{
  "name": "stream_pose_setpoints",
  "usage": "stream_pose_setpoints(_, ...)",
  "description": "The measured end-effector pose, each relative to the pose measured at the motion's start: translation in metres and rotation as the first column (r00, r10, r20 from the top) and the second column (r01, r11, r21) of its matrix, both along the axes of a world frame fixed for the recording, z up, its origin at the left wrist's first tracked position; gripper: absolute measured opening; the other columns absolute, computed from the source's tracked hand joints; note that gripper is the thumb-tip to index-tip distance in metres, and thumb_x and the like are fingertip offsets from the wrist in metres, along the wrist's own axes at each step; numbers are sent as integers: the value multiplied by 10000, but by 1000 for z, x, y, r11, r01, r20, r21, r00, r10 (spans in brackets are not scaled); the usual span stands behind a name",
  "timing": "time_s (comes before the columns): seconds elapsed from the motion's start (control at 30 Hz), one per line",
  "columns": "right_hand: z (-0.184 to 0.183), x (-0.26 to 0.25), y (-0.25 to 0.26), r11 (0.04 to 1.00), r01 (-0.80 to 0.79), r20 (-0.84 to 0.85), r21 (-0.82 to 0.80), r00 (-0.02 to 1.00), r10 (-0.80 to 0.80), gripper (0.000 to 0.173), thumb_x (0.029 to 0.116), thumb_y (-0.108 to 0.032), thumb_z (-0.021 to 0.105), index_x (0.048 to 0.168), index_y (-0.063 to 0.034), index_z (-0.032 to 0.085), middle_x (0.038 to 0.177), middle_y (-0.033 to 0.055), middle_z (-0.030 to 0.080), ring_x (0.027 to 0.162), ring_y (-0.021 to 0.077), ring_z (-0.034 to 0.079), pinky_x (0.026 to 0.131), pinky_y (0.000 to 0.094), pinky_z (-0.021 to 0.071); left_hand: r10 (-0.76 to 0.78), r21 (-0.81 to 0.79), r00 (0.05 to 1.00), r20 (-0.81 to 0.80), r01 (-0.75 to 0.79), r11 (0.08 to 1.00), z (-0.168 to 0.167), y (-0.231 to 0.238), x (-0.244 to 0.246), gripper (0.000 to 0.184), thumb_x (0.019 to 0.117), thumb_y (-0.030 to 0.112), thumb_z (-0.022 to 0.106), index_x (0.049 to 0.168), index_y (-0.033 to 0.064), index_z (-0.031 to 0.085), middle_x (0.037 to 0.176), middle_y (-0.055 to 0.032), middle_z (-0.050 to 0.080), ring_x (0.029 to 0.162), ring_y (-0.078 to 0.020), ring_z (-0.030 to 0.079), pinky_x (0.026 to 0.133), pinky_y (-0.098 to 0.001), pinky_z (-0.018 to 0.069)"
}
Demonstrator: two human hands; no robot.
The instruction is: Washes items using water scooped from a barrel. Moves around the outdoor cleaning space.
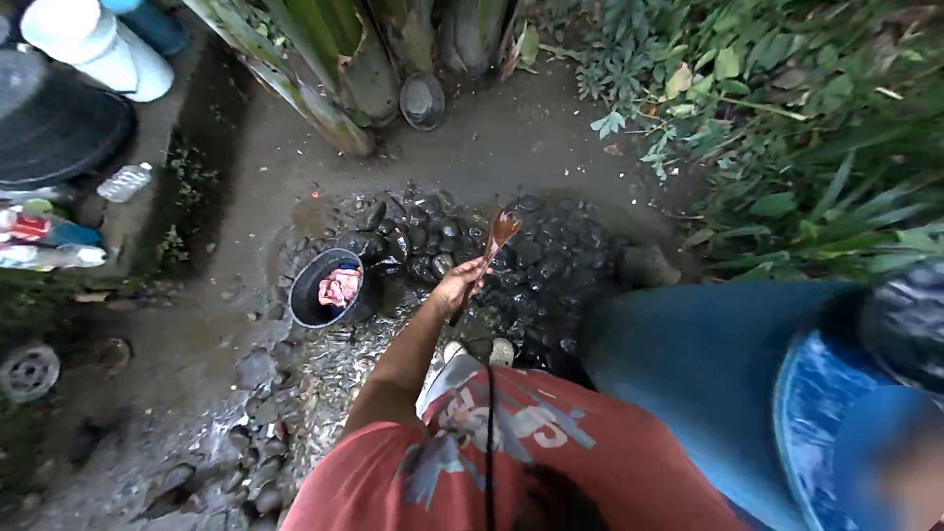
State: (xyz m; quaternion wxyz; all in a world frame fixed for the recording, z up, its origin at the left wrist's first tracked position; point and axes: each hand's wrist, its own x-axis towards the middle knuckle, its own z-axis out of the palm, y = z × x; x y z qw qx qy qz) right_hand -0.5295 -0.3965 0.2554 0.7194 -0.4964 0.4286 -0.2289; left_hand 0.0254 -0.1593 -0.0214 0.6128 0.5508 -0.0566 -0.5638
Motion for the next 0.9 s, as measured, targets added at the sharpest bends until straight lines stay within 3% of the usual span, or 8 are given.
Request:
stream_pose_setpoints(0.17, -2, 115, 24, 991, -129, -208, 17, 970, 130, 65, 1015, -282, 544, 1024, -221, 566, 532, -112, 347, 357, -8, 307, 318, 175, 323, -75, 2, 996, 52, 75, 997, -2, 1, 0, 392, 1091, 183, 476, 1479, 169, 525, 1148, -69, 692, 677, -94, 581, 596, -236, 483)
stream_pose_setpoints(0.4, -101, 269, 58, 825, -534, -367, 185, 741, 562, 143, 1028, -210, 540, 1140, -123, 519, 570, -66, 382, 389, 55, 362, 366, 227, 381, -14, 105, 999, 34, 11, 994, -14, 38, 23, 405, 1066, 151, 505, 1469, 175, 538, 1136, -52, 694, 637, -75, 548, 560, -235, 457)
stream_pose_setpoints(0.47, -122, 301, 75, 765, -611, -393, 203, 665, 635, 189, 1024, -204, 555, 1178, -98, 524, 580, -54, 386, 400, 69, 367, 383, 245, 386, 83, 161, 996, -36, -77, 984, -31, 49, 38, 433, 1052, 64, 447, 1480, 123, 483, 1117, -57, 665, 646, -74, 544, 573, -233, 471)
stream_pose_setpoints(0.53, -135, 327, 92, 696, -688, -442, 206, 569, 694, 247, 1026, -216, 567, 1222, -71, 528, 607, -29, 413, 421, 89, 392, 409, 270, 405, 275, 184, 951, -141, -248, 951, -52, 62, 50, 346, 1052, 50, 416, 1389, 85, 486, 938, -24, 599, 631, -65, 538, 571, -211, 487)
stream_pose_setpoints(0.63, -145, 357, 114, 563, -806, -529, 183, 402, 747, 341, 1022, -262, 587, 1281, -45, 535, 691, 24, 499, 487, 130, 469, 471, 325, 459, 625, 315, 747, -227, -551, 773, -65, 72, 60, 72, 1022, 135, 521, 1024, 101, 585, 706, 24, 565, 546, -58, 518, 499, -212, 464)
stream_pose_setpoints(0.7, -147, 374, 126, 477, -864, -567, 162, 314, 761, 355, 1020, -283, 591, 1274, -39, 544, 745, 46, 539, 530, 143, 507, 507, 346, 485, 707, 377, 695, -128, -625, 683, -72, 81, 62, 60, 997, 142, 579, 1024, 91, 591, 768, 3, 580, 592, -72, 524, 521, -232, 473)
stream_pose_setpoints(0.8, -152, 401, 138, 400, -905, -592, 141, 247, 768, 359, 1024, -284, 592, 1283, -38, 561, 817, 65, 585, 603, 149, 549, 578, 355, 507, 492, 495, 861, 128, -485, 721, -54, 107, 58, 372, 1037, 261, 599, 1326, 28, 606, 1237, -162, 651, 1061, -251, 630, 928, -443, 529)
stream_pose_setpoints(0.9, -167, 427, 143, 420, -889, -588, 183, 243, 771, 373, 1037, -287, 579, 1315, -43, 533, 780, 54, 551, 551, 138, 510, 523, 335, 483, 41, 575, 939, 342, -243, 781, -41, 132, 53, 355, 1050, 209, 522, 1352, 31, 581, 1261, -222, 634, 1101, -342, 630, 926, -540, 523)
